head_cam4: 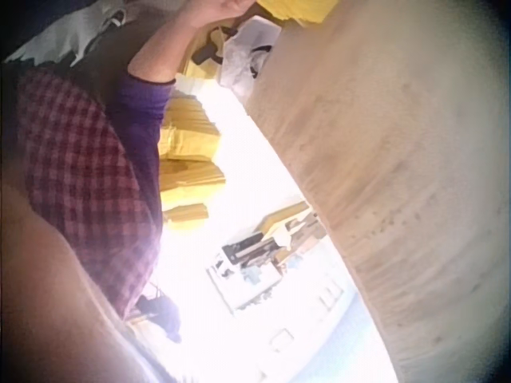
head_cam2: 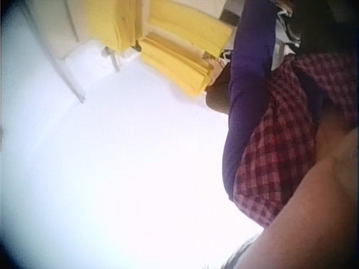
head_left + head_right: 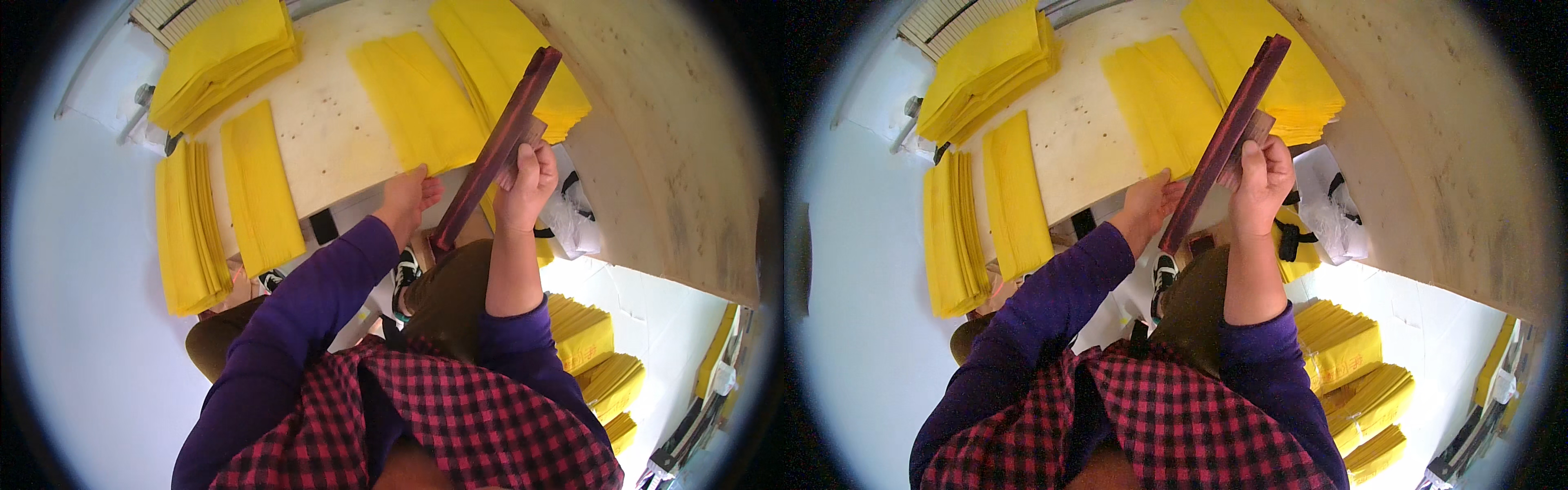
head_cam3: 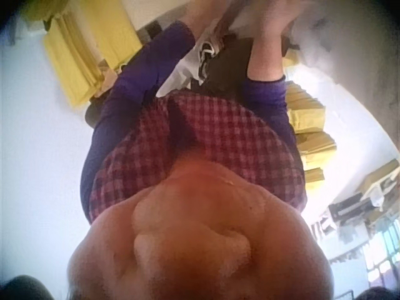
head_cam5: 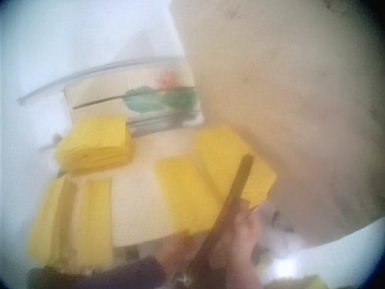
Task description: The person repeatedly folds yellow foam sheets in half using a wooden block as a guide and then stacks them on a wooden workbench. The person handles the sheets one at a time, aligns them, and uses the block to press the fold before stacking.
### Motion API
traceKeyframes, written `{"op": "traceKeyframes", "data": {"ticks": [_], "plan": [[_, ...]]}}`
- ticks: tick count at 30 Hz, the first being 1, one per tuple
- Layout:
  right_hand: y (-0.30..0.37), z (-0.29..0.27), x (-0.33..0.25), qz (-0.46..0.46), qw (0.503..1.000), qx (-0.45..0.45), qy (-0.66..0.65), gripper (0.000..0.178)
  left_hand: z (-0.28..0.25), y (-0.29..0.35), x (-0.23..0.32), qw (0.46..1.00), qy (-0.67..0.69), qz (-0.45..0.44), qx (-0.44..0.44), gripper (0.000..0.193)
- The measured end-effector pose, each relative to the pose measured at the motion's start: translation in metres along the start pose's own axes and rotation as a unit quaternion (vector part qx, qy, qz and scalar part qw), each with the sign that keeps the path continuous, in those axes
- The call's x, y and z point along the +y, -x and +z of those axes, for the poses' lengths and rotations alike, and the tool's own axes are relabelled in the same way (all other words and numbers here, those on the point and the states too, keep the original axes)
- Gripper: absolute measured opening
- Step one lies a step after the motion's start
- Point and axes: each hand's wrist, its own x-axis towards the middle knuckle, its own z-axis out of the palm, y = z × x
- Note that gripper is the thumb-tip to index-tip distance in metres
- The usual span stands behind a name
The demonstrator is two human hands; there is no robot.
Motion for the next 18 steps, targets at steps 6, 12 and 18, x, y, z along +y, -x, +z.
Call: {"op": "traceKeyframes", "data": {"ticks": [6, 12, 18], "plan": [[0.000, 0.002, 0.000, 0.023, 1.000, -0.016, 0.000, 0.014, -0.009, 0.019, 0.005, 0.997, -0.017, 0.061, 0.053, 0.020], [0.004, 0.006, -0.004, 0.046, 0.998, -0.037, -0.014, 0.010, -0.053, 0.056, 0.015, 0.990, -0.028, 0.116, 0.069, 0.019], [0.005, 0.011, -0.005, 0.053, 0.996, -0.056, 0.034, 0.011, -0.100, 0.090, 0.016, 0.988, -0.056, 0.097, 0.109, 0.020]]}}
